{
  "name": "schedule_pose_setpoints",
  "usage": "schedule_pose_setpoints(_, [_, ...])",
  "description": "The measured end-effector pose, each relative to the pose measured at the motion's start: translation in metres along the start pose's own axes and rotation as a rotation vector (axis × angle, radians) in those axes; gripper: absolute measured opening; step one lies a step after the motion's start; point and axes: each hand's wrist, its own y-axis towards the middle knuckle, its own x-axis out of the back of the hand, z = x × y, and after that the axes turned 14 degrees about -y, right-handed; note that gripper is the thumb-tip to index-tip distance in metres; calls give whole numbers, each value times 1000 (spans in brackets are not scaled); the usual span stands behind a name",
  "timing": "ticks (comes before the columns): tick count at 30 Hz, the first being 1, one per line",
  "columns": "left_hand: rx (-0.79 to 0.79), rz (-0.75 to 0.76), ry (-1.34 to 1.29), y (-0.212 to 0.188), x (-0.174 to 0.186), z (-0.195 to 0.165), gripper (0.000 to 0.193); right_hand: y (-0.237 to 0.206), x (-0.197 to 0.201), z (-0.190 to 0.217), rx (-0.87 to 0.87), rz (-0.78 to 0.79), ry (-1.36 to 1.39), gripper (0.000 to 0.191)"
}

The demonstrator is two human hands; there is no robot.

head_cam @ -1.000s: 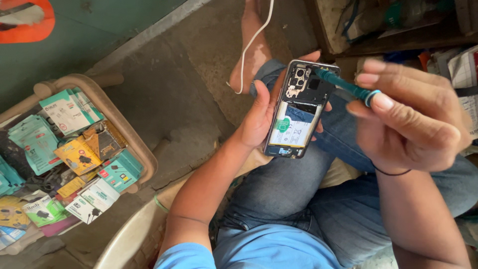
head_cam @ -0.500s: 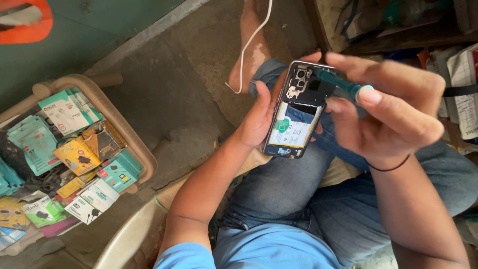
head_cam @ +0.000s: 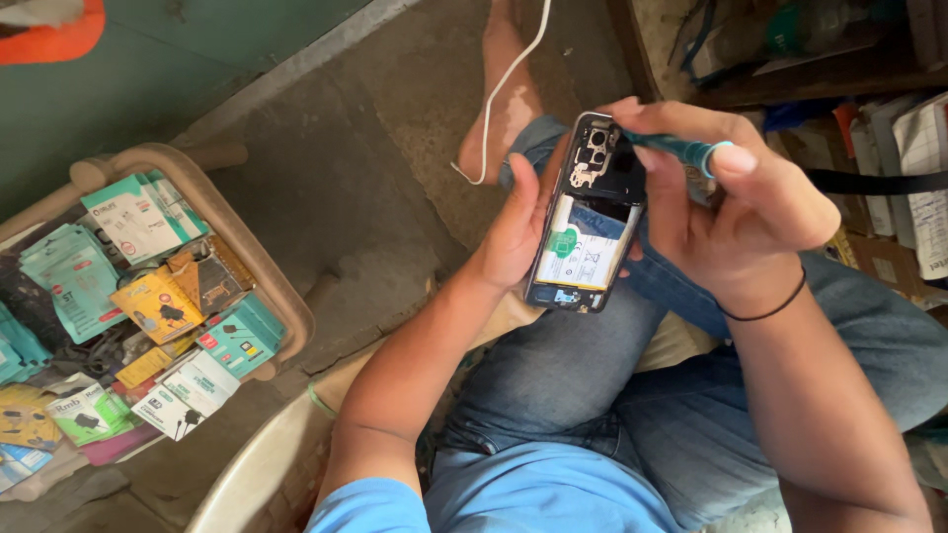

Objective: The person sits with a water-damaged smartphone on their lap and pries along the edge of the phone with a blue pry tool to open it. They remove the back cover, plug a charging cable into the phone, then continue prying at the screen and internal components with the tool.

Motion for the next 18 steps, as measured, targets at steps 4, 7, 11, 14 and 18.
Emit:
schedule_pose_setpoints(4, [-4, -2, -35, 3, -2, -1, 93, -5, -2, -2, 0, -55, -74, 64])
schedule_pose_setpoints(7, [-33, -1, -56, 4, -4, -5, 89, -8, 3, -5, -5, -99, -97, 63])
schedule_pose_setpoints(11, [-80, -53, -71, 7, -6, -10, 86, -18, 5, 4, -93, -100, 25, 63])
schedule_pose_setpoints(14, [-116, -64, -31, 7, -8, -10, 84, -23, -9, 5, -117, -79, 58, 65])
schedule_pose_setpoints(18, [-139, -143, 8, 7, -10, -9, 86, -26, -21, 5, -139, -62, 80, 65])
